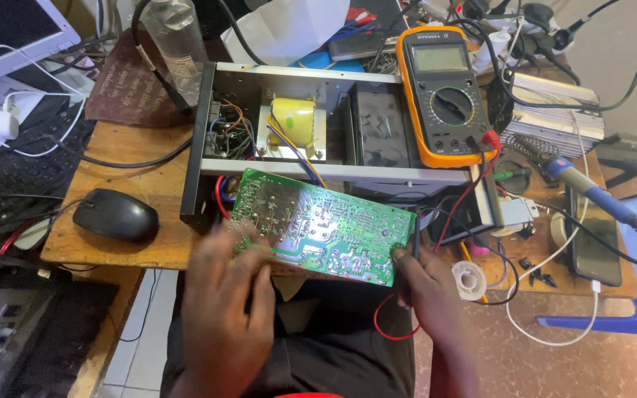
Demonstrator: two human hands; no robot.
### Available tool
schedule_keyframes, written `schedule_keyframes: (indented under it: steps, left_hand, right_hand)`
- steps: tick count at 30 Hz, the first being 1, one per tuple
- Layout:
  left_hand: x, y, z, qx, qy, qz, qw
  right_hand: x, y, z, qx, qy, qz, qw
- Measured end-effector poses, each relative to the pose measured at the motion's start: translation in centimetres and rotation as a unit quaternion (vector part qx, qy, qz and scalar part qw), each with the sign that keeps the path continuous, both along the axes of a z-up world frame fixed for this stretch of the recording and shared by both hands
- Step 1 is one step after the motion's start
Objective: The person uses a multimeter to test various points on a green circuit board. They hold the board with one hand and use the multimeter probes with the other to check connections on both sides of the board.
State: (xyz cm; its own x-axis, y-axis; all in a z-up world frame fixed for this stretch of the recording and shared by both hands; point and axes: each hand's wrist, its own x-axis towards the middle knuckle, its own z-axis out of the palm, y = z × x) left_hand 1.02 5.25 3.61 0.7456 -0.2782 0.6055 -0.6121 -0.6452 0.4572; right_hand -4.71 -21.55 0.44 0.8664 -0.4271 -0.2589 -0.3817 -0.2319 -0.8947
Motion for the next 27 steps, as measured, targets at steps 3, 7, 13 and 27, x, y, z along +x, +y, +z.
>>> schedule_keyframes:
  steps: [3,7,13,27]
  left_hand:
    - [-1.3,-0.6,-1.4,-0.141,0.101,-0.123,0.977]
    - [0.2,-2.3,-7.5,-0.262,0.640,-0.175,0.700]
    - [1.7,-4.5,-8.3,-0.535,0.641,-0.249,0.491]
    - [1.9,-6.1,-8.5,-0.501,0.614,-0.230,0.565]
  right_hand:
    - [-0.4,-0.2,-1.2,0.019,-0.004,-0.022,1.000]
    - [-0.8,0.1,-0.2,0.043,-0.027,-0.019,0.998]
    - [-1.0,-0.5,-1.1,0.035,-0.014,-0.013,0.999]
    - [-5.5,-2.1,1.9,0.247,-0.301,0.052,0.920]
